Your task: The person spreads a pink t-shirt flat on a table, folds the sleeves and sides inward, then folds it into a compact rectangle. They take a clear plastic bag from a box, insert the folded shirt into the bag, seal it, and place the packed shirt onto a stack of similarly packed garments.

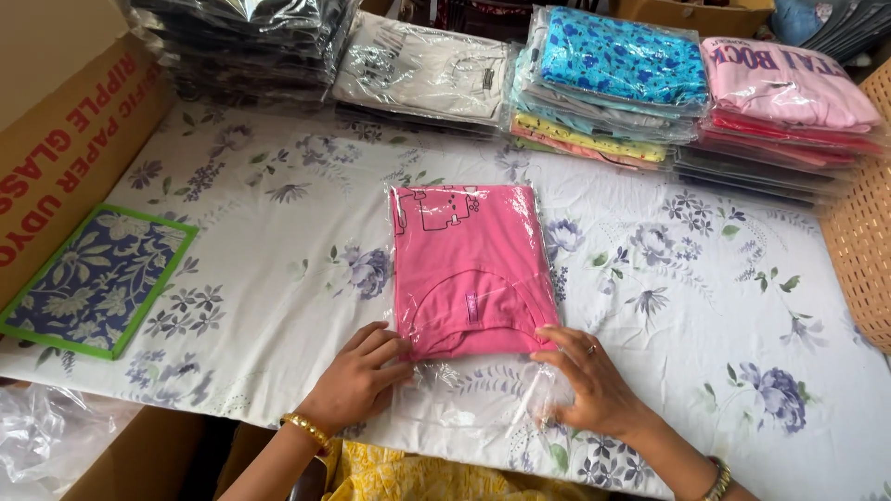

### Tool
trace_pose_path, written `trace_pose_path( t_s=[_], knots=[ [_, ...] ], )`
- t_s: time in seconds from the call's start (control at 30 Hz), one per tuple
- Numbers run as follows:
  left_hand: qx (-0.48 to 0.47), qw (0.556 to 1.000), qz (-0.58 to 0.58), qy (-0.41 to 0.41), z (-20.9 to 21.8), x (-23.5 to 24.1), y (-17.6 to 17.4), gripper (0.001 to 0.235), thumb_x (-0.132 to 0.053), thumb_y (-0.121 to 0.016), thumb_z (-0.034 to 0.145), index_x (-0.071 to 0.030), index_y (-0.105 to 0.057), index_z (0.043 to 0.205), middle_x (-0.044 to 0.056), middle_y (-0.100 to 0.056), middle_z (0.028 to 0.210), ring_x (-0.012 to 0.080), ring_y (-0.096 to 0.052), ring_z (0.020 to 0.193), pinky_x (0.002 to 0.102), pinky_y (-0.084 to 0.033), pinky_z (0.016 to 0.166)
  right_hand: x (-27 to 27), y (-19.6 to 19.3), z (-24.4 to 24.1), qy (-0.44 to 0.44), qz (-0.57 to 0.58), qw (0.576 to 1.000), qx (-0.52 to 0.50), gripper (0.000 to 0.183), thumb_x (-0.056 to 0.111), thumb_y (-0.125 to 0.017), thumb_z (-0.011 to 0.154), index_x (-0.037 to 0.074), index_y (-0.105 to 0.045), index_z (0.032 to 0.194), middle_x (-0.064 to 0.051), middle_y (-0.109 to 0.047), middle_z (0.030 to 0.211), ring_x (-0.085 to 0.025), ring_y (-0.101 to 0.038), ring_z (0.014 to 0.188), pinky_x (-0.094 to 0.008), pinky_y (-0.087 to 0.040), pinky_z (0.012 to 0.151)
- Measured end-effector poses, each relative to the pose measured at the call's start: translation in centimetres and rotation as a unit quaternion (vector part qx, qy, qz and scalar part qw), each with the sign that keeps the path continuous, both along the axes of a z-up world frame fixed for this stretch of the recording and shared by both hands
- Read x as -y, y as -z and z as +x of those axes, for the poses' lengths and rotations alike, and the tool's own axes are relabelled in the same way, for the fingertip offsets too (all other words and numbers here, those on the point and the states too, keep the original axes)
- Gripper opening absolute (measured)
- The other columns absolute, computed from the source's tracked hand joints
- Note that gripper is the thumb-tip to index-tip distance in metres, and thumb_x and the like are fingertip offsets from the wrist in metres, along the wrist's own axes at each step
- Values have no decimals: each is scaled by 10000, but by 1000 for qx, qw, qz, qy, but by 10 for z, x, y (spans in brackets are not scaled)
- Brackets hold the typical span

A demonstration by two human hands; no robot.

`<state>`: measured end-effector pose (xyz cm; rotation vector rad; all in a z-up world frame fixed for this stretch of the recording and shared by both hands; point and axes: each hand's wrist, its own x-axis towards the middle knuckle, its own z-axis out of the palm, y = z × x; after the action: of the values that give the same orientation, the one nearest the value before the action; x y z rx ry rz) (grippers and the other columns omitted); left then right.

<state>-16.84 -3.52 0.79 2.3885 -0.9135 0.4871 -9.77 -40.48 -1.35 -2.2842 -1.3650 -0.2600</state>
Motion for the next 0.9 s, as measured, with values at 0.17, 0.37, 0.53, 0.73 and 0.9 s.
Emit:
trace_pose_path(
  t_s=[0.17,0.37,0.53,0.73,0.9],
  knots=[
    [-54,997,-49,-13,2,-9,14,282,-18,-728,695,-74,-687,968,61,-656,1037,283,-621,1018,403,-520,900,18,42,8,94,-4,993,67,300,254,-775,882,171,-625,1129,-21,-562,1379,-212,-539,1343,-423,-427,1124],
    [-35,994,-87,-55,0,-6,17,355,47,-651,575,-75,-689,906,50,-669,942,279,-640,908,396,-532,803,-25,-4,-8,42,40,989,138,510,416,-820,727,104,-616,1075,-134,-547,1226,-337,-560,1151,-527,-418,982],
    [-33,983,-154,-92,1,3,16,290,60,-657,623,-73,-672,880,42,-674,903,271,-641,877,380,-525,768,-34,3,-5,24,61,980,187,389,267,-791,752,127,-617,1071,-85,-568,1185,-288,-612,1099,-508,-454,992],
    [-8,991,-102,-84,2,-9,-1,290,-7,-717,624,-78,-685,904,51,-663,932,279,-629,921,408,-507,849,-18,-1,19,40,157,979,127,187,40,-769,762,107,-678,911,-36,-694,1001,-234,-671,1007,-394,-530,898],
    [57,998,-30,-8,0,-1,-13,367,-85,-756,666,-77,-702,1029,70,-654,1111,290,-616,1057,446,-465,972,-5,13,17,40,158,986,-25,130,28,-797,786,87,-721,872,-25,-742,916,-194,-715,952,-333,-557,832]
  ],
)
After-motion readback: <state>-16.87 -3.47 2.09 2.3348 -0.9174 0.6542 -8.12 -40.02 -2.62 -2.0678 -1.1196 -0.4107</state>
